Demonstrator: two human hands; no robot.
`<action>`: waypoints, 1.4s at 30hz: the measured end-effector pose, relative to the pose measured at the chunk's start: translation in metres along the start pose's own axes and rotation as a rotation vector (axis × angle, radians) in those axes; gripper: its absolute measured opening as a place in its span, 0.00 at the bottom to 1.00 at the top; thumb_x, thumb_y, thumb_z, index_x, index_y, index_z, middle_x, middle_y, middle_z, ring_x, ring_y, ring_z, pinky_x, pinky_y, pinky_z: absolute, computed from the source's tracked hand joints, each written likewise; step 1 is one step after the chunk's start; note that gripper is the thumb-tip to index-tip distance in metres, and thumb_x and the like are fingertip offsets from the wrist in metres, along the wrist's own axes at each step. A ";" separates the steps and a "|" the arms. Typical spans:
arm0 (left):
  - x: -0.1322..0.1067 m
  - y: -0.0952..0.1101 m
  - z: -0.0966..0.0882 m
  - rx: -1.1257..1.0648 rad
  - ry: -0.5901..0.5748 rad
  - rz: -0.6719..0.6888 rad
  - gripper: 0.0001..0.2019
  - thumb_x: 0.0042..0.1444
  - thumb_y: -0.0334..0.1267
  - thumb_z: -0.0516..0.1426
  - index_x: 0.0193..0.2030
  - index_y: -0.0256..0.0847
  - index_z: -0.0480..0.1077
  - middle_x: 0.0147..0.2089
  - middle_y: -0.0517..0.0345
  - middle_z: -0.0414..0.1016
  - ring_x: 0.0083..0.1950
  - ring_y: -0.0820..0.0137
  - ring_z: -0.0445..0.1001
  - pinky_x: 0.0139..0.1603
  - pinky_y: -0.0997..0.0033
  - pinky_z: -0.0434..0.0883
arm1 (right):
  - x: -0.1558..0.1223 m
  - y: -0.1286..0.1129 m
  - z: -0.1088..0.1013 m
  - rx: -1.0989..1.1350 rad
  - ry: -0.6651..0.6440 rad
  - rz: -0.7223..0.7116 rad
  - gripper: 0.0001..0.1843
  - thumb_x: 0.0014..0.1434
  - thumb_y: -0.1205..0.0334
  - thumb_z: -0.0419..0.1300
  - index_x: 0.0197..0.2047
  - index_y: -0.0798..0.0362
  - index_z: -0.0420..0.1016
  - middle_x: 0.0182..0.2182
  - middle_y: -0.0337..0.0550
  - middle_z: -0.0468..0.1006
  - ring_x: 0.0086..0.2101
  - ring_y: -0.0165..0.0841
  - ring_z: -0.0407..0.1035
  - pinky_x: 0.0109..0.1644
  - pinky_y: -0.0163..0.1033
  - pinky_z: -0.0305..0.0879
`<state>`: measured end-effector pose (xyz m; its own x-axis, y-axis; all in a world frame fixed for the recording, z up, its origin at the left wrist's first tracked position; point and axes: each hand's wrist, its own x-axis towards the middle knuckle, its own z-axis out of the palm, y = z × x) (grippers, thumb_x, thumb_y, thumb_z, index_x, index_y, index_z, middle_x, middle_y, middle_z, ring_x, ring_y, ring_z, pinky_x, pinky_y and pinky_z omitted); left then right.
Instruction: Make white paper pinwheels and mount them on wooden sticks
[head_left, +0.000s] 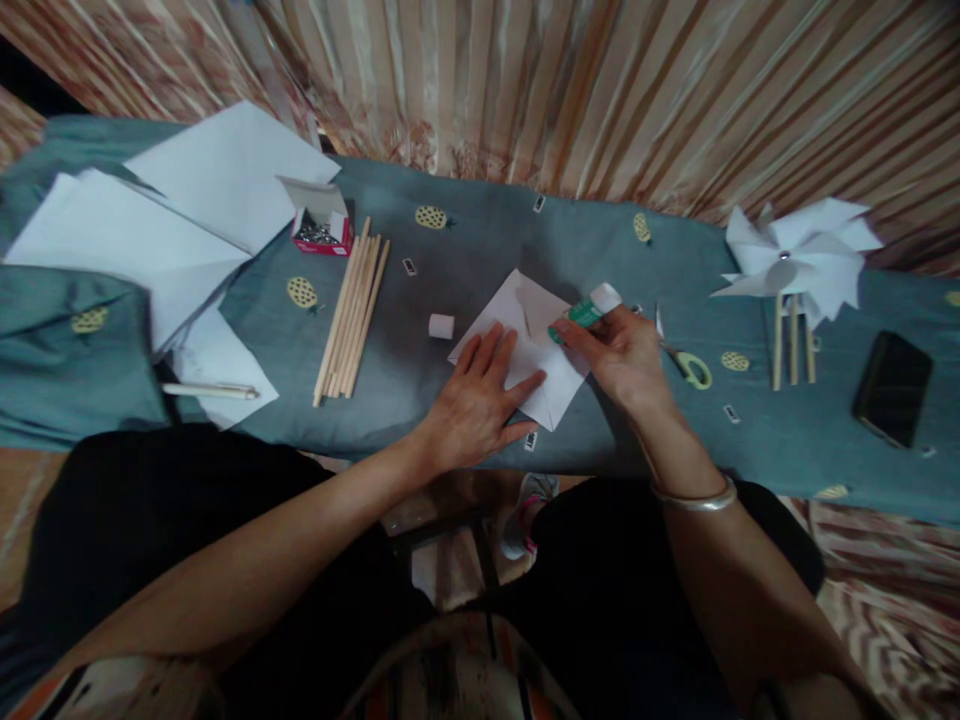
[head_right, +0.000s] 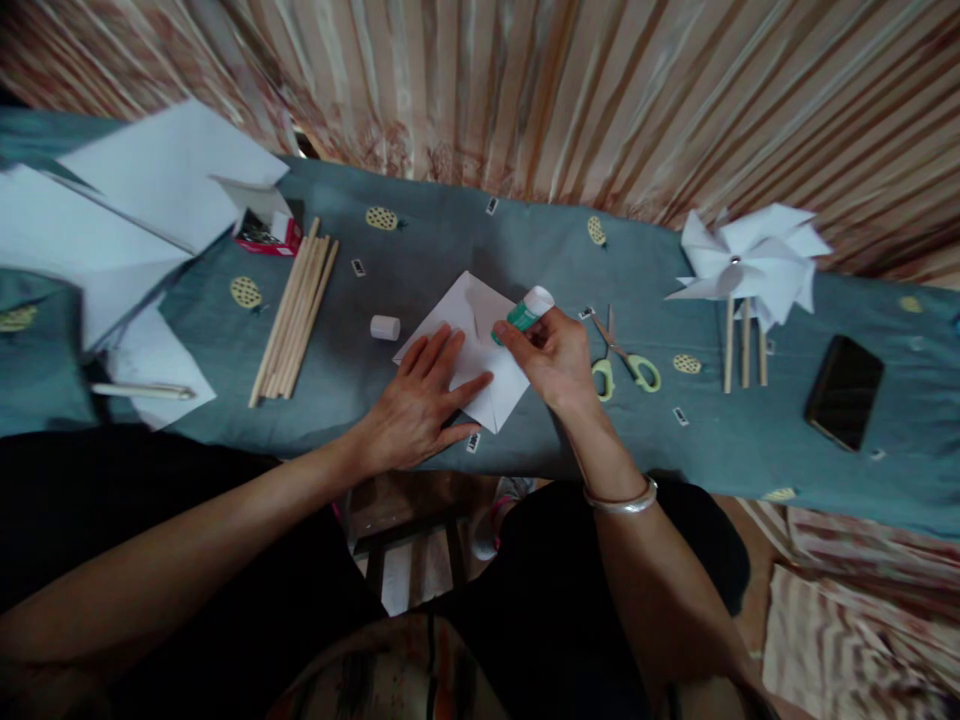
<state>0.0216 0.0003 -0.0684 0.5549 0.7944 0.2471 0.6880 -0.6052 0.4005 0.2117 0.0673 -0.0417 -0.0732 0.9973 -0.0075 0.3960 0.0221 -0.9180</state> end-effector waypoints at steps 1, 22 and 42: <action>0.000 0.000 0.000 0.001 -0.001 0.000 0.30 0.58 0.60 0.50 0.63 0.48 0.62 0.73 0.46 0.44 0.73 0.45 0.42 0.66 0.36 0.50 | 0.000 0.000 -0.002 0.028 0.032 0.008 0.15 0.50 0.47 0.66 0.29 0.49 0.71 0.22 0.36 0.74 0.24 0.31 0.68 0.28 0.38 0.67; 0.000 -0.002 0.002 -0.036 0.040 0.017 0.30 0.58 0.59 0.51 0.62 0.43 0.63 0.72 0.42 0.45 0.73 0.44 0.41 0.67 0.38 0.49 | 0.006 -0.009 -0.008 0.306 0.241 0.017 0.14 0.44 0.50 0.71 0.31 0.48 0.76 0.27 0.36 0.78 0.28 0.30 0.72 0.37 0.38 0.72; -0.015 -0.058 -0.056 -0.075 0.134 -0.283 0.16 0.58 0.30 0.54 0.54 0.36 0.70 0.53 0.47 0.74 0.54 0.59 0.68 0.56 0.52 0.68 | -0.013 -0.040 0.008 0.749 -0.101 0.354 0.11 0.43 0.59 0.72 0.30 0.52 0.77 0.30 0.39 0.83 0.27 0.28 0.76 0.31 0.31 0.71</action>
<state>-0.0530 0.0262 -0.0465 0.2765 0.9334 0.2289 0.7671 -0.3578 0.5325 0.1891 0.0527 -0.0083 -0.1552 0.9247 -0.3477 -0.3003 -0.3794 -0.8751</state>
